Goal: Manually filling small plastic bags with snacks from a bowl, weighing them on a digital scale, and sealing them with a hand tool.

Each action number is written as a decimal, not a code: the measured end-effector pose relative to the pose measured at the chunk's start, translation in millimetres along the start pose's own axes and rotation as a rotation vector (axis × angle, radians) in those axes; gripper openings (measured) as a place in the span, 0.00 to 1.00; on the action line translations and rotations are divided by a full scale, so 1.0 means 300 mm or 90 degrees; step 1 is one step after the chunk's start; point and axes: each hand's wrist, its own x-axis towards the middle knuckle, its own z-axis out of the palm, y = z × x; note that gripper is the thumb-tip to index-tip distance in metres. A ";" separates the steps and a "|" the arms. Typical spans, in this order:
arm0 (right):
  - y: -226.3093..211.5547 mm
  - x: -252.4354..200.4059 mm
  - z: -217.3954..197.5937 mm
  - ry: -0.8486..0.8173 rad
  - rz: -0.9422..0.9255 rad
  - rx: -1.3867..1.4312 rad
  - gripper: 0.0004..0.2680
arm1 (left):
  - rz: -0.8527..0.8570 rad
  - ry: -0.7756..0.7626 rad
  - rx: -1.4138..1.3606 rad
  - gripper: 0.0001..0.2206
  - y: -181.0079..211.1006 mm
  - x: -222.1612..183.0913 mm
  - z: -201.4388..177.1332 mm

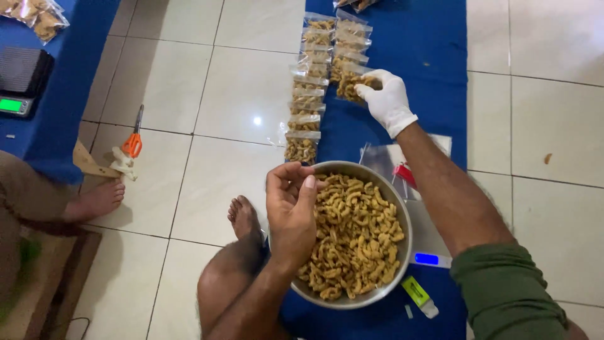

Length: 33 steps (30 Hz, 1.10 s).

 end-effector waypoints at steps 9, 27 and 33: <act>0.019 0.062 0.072 0.030 -0.005 0.015 0.11 | -0.038 -0.012 -0.007 0.11 -0.038 -0.005 0.029; 0.112 -0.070 -0.101 0.114 -0.233 -0.214 0.07 | -0.080 -0.048 0.032 0.11 -0.042 -0.044 0.040; 0.257 -0.244 -0.359 0.038 -0.193 -0.387 0.05 | -0.058 -0.077 0.023 0.11 -0.020 -0.061 0.025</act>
